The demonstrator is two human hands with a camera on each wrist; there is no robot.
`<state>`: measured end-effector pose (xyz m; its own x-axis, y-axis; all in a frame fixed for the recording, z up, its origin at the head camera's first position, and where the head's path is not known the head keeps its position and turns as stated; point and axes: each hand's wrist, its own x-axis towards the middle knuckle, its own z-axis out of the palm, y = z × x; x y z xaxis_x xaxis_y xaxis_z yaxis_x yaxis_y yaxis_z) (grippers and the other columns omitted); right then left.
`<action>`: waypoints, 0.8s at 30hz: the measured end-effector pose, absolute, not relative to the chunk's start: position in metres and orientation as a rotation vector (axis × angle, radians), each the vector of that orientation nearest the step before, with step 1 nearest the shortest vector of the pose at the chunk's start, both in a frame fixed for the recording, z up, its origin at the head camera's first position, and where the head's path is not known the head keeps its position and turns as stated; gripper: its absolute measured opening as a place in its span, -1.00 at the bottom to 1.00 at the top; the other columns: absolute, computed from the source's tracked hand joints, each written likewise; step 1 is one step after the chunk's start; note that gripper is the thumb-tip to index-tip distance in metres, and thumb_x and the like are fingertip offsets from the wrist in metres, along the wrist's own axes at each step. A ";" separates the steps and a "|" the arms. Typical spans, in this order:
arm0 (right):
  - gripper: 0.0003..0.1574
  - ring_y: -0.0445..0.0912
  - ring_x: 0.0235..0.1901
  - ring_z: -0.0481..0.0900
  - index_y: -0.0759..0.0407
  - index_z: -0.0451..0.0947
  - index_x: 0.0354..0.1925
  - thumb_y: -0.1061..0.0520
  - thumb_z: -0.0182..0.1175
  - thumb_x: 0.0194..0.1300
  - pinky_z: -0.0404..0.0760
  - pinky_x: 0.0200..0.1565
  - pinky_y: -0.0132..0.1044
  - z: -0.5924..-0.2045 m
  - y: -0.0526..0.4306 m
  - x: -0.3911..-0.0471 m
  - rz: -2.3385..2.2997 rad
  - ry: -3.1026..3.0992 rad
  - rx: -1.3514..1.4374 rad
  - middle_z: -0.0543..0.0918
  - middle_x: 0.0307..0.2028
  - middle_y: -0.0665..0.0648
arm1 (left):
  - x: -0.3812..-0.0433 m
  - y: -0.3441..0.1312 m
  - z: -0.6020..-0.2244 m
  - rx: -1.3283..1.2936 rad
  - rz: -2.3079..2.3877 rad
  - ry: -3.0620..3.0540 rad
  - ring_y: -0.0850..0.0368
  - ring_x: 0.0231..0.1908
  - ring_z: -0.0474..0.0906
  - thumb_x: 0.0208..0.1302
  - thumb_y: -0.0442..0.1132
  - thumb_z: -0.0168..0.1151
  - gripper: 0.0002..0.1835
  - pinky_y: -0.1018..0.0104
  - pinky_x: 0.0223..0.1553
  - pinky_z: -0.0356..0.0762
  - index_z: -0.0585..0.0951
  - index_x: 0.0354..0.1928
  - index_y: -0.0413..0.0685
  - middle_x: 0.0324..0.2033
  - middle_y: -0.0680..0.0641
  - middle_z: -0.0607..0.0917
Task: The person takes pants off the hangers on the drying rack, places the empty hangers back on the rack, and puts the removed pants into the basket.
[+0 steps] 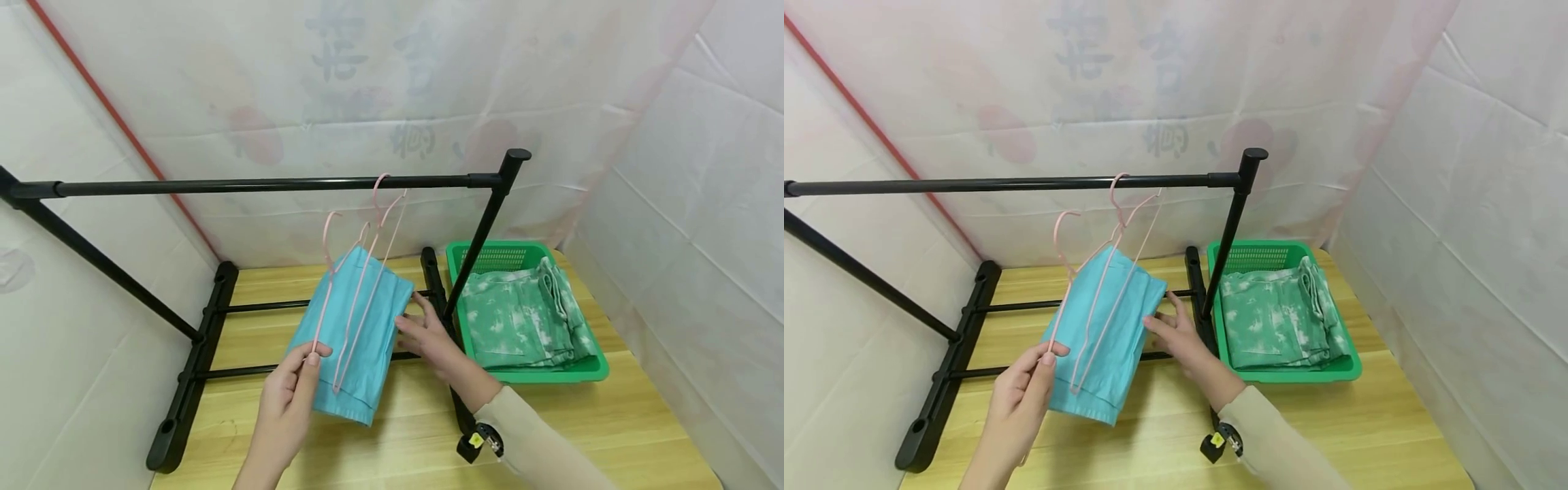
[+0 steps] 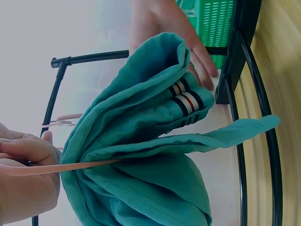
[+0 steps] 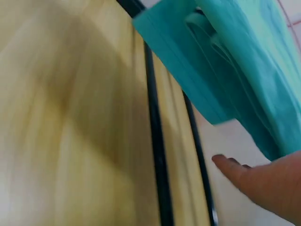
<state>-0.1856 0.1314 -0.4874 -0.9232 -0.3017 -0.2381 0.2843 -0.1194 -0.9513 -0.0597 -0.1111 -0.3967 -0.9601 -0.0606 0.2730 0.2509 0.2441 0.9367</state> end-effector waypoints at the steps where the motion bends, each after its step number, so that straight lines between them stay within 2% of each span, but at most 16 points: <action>1: 0.16 0.27 0.36 0.34 -0.27 -0.32 0.57 -0.11 0.28 0.38 0.40 0.29 0.20 -0.489 0.126 -0.186 -2.117 1.705 -0.002 0.19 0.44 0.36 | -0.060 -0.111 -0.397 -0.185 -1.779 -2.262 0.29 -0.68 0.15 0.59 -0.25 -0.06 -0.75 0.34 -0.69 0.28 0.62 -0.05 -0.14 -0.67 0.08 0.22; 4: 0.09 0.31 0.38 0.27 -0.29 -0.36 0.56 -0.12 0.18 0.45 0.38 0.29 0.22 -0.494 0.114 -0.188 -2.181 1.487 0.020 0.13 0.46 0.33 | -0.061 -0.111 -0.396 -0.192 -1.767 -2.253 0.29 -0.68 0.14 0.59 -0.26 -0.06 -0.75 0.35 -0.68 0.27 0.62 -0.06 -0.16 -0.66 0.08 0.21; 7: -0.10 0.21 0.45 0.12 -0.29 -0.30 0.55 -0.15 0.01 0.54 0.24 0.39 0.17 -0.500 0.104 -0.191 -2.223 1.273 0.012 0.04 0.49 0.22 | -0.061 -0.110 -0.396 -0.196 -1.775 -2.250 0.30 -0.67 0.14 0.59 -0.26 -0.06 -0.76 0.34 -0.67 0.27 0.62 -0.06 -0.16 -0.66 0.08 0.21; 11: -0.24 0.04 0.44 0.08 -0.13 -0.21 0.53 -0.19 -0.13 0.58 0.04 0.48 -0.01 -0.507 0.096 -0.193 -2.241 1.132 0.022 0.08 0.46 0.13 | -0.062 -0.109 -0.396 -0.208 -1.795 -2.257 0.32 -0.68 0.11 0.59 -0.25 -0.05 -0.76 0.35 -0.68 0.26 0.62 -0.05 -0.15 -0.68 0.09 0.19; 14: -0.23 -0.02 0.37 0.15 -0.06 -0.17 0.50 -0.21 -0.12 0.55 0.06 0.46 -0.09 -0.513 0.093 -0.193 -2.241 1.121 0.061 0.16 0.39 0.08 | -0.062 -0.109 -0.396 -0.213 -1.793 -2.264 0.34 -0.70 0.09 0.59 -0.24 -0.05 -0.77 0.35 -0.71 0.24 0.62 -0.06 -0.13 -0.69 0.09 0.18; 19: -0.18 -0.04 0.31 0.22 -0.11 -0.19 0.50 -0.29 -0.11 0.50 0.16 0.39 -0.13 -0.522 0.089 -0.192 -2.223 1.112 0.040 0.21 0.32 0.05 | -0.062 -0.111 -0.397 -0.225 -1.798 -2.260 0.36 -0.72 0.10 0.58 -0.26 -0.05 -0.77 0.36 -0.76 0.22 0.62 -0.06 -0.11 -0.69 0.10 0.20; 24: -0.24 -0.09 0.26 0.28 -0.15 -0.15 0.45 -0.32 -0.16 0.49 0.23 0.34 -0.18 -0.529 0.086 -0.190 -2.223 1.064 0.031 0.25 0.26 0.00 | -0.062 -0.113 -0.398 -0.273 -1.813 -2.237 0.37 -0.72 0.09 0.59 -0.29 -0.07 -0.77 0.37 -0.76 0.22 0.61 -0.05 -0.13 -0.69 0.10 0.18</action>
<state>-0.1900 0.0860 -0.5287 -0.7789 -0.5555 -0.2910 0.5751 -0.4477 -0.6847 -0.0619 -0.1127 -0.3977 -0.9515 -0.0110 0.3074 0.2984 0.2087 0.9313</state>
